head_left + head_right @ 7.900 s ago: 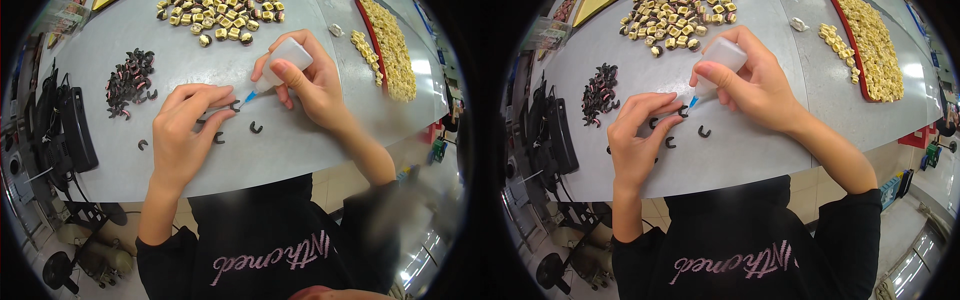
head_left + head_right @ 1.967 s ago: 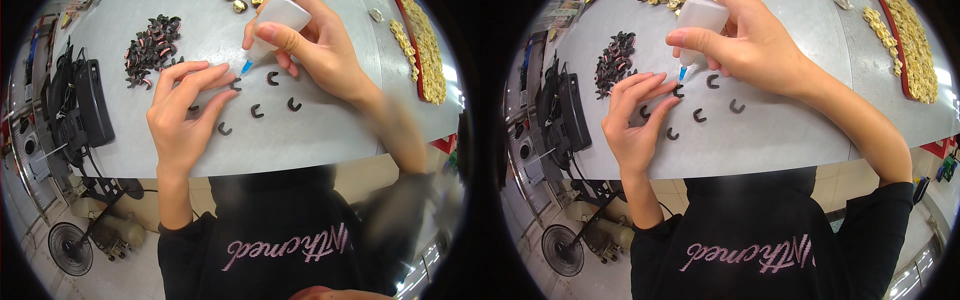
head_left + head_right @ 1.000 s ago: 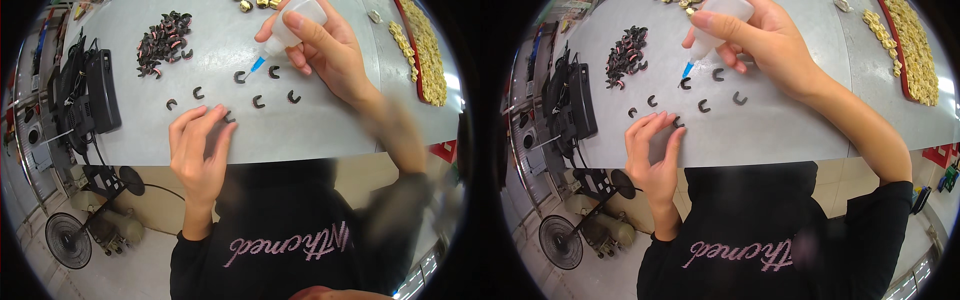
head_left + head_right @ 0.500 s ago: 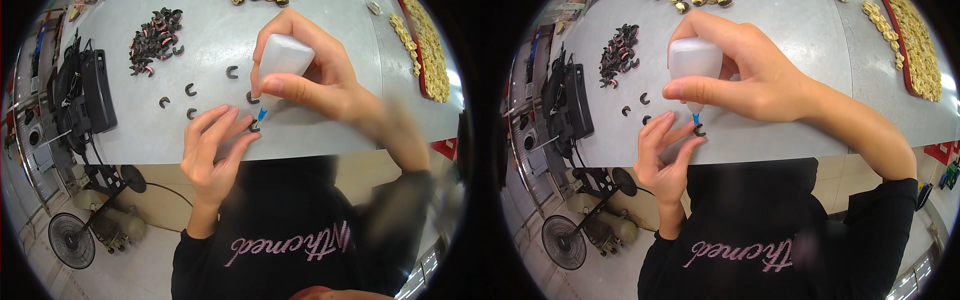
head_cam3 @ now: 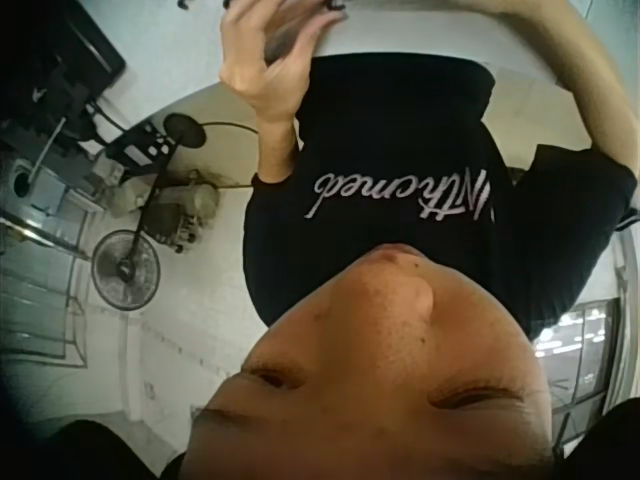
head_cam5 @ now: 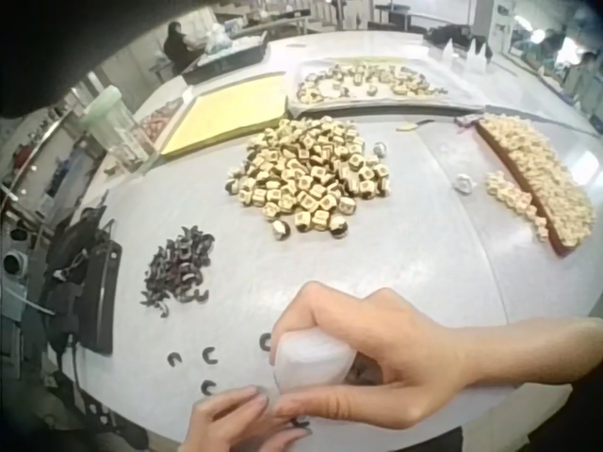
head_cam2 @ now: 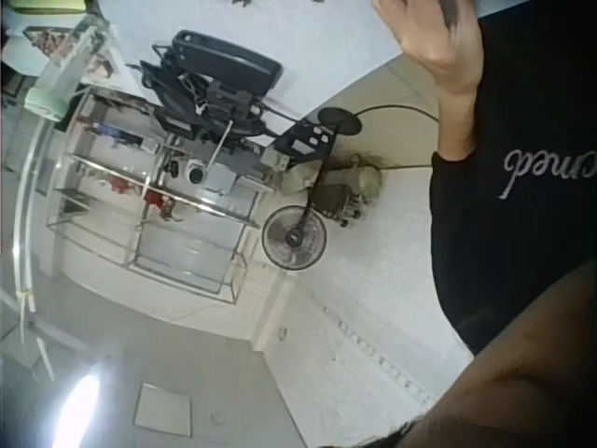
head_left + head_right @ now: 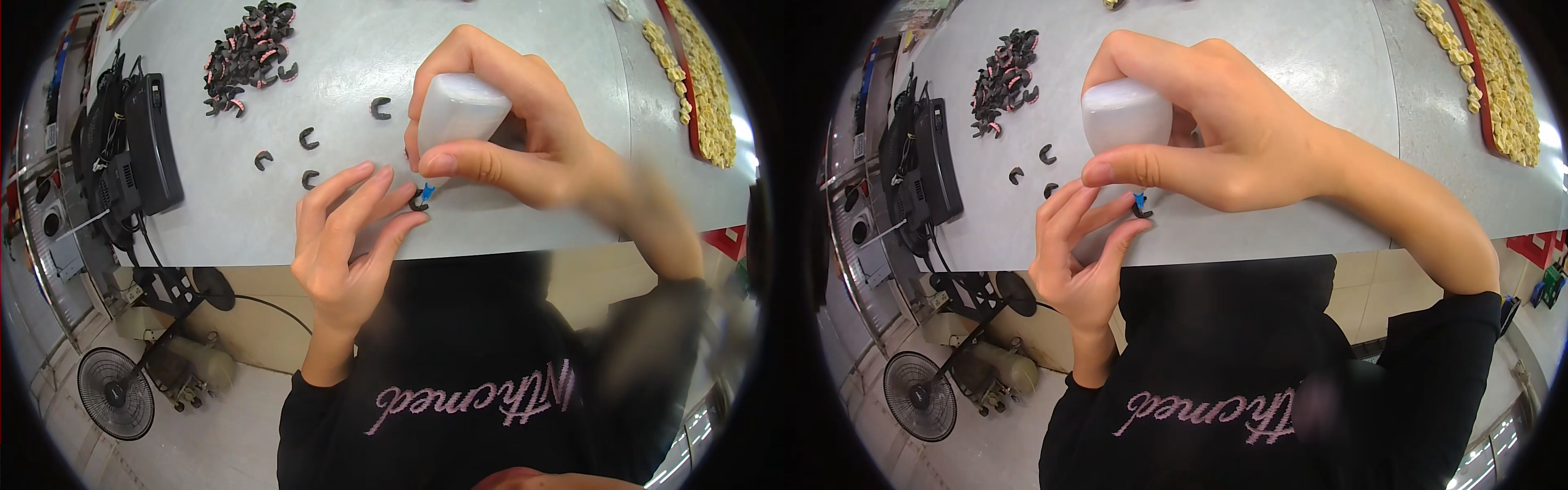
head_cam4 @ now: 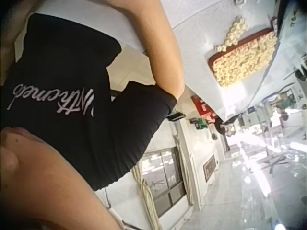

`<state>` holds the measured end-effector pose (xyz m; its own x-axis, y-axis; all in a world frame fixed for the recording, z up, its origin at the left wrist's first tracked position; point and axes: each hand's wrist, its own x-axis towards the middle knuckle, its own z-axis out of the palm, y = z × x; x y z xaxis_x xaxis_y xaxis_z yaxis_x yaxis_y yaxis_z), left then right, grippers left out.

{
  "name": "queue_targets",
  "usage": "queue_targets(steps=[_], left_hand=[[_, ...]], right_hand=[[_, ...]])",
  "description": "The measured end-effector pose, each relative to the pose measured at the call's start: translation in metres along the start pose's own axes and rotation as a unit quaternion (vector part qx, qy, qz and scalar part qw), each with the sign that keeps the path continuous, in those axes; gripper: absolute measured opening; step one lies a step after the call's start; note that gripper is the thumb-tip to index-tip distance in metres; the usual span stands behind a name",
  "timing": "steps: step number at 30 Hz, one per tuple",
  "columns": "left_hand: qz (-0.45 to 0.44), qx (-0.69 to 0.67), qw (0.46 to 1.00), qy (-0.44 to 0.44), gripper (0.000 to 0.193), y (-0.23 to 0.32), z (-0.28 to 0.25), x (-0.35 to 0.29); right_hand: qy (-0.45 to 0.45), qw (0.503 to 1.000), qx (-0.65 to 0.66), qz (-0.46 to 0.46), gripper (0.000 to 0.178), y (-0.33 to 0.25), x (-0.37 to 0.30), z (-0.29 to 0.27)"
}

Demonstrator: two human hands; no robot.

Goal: The person applies glue to small curved plastic pieces using a squeeze bottle, attaches figurine head blocks onto them by hand, and then arranges more curved pieces on the table to apply glue.

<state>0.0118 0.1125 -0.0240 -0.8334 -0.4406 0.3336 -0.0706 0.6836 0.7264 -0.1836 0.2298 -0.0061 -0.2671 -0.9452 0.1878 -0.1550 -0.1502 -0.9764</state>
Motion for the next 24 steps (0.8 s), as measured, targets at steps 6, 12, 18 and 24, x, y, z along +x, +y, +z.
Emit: queue_targets(steps=[6, 12, 18, 24], left_hand=[[0.001, -0.006, 1.000, 0.000, 0.052, 0.001, 0.000, 0.001], [0.032, -0.008, 0.999, -0.001, 0.052, -0.001, -0.001, 0.003], [0.042, -0.042, 0.998, 0.010, 0.057, -0.004, 0.002, 0.004], [0.052, -0.041, 0.998, 0.004, 0.058, -0.006, 0.001, 0.004]], right_hand=[[-0.006, 1.000, -0.012, -0.005, 0.028, 0.000, 0.000, 0.000], [-0.007, 1.000, -0.009, 0.008, 0.026, -0.001, 0.001, -0.001], [0.061, 0.995, -0.017, -0.082, 0.030, 0.012, 0.002, 0.003], [0.032, 0.999, 0.006, -0.037, 0.033, -0.004, -0.001, -0.006]])
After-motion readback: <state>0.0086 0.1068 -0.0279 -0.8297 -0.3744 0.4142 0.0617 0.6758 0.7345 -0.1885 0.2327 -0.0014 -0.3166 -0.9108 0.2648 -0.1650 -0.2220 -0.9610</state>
